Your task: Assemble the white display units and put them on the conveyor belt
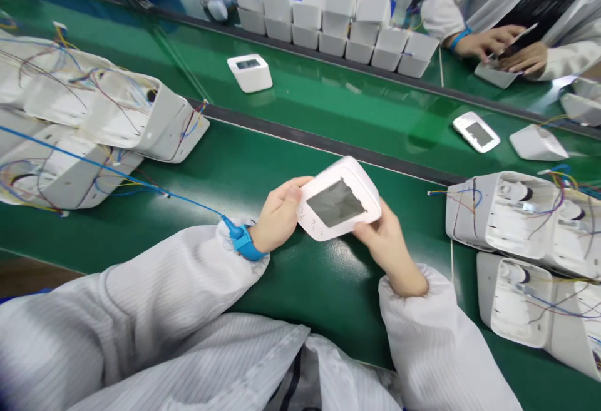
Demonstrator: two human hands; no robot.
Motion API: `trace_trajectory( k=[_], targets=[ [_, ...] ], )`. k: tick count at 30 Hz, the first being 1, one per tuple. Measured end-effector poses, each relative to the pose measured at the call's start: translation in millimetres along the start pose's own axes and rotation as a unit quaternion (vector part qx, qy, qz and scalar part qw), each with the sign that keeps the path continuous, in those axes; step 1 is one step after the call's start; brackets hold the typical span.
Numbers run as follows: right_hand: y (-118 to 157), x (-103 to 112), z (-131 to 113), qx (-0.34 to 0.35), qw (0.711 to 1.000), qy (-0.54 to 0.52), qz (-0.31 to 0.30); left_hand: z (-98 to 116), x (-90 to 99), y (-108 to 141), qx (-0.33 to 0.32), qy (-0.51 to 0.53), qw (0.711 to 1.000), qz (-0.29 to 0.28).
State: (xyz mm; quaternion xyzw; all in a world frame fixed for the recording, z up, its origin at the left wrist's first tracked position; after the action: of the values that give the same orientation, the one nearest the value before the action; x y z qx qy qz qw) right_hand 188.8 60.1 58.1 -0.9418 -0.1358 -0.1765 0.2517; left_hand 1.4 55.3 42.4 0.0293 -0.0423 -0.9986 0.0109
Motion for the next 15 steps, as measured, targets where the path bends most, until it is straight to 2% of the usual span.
trace_trajectory(
  k=[2,4,6,8,11,13,15],
  targets=[
    [4.7,-7.7,5.5,-0.026,0.999,-0.014,-0.023,2.4,1.9,-2.4,-0.019,-0.019,1.0,0.01],
    [7.4,-1.2,5.4,-0.028,0.999,0.023,0.006,7.0,-0.6,-2.8,-0.047,-0.056,0.997,0.001],
    [6.7,13.1,-5.8,0.017,0.995,0.087,0.055,13.5,-2.9,-0.5,-0.089,-0.077,0.993,-0.005],
    [4.6,23.2,-22.5,0.078,0.982,0.151,0.079,20.9,-4.9,4.5,-0.142,-0.099,0.985,-0.004],
    [0.5,14.7,-41.2,0.152,0.967,0.207,0.013,28.1,-13.8,13.4,-0.201,-0.159,0.966,-0.03],
    [0.4,2.4,-45.6,0.175,0.959,0.217,-0.044,29.6,-18.6,17.5,-0.219,-0.181,0.958,-0.046],
    [1.6,-5.4,-46.9,0.184,0.955,0.225,-0.066,29.3,-18.9,18.1,-0.221,-0.182,0.957,-0.042]
  ],
)
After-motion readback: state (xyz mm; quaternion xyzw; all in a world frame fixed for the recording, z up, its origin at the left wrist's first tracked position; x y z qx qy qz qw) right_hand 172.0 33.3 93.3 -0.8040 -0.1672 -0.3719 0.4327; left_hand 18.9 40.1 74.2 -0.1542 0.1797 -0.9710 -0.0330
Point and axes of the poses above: each hand's wrist, its own y-axis away from the middle knuckle, its own x-axis out of the back of the hand, z = x × y, the point moved 8 cm from there along -y, towards the middle knuckle, and after that the axes turned 13 degrees about x, right-handed, at the moved point
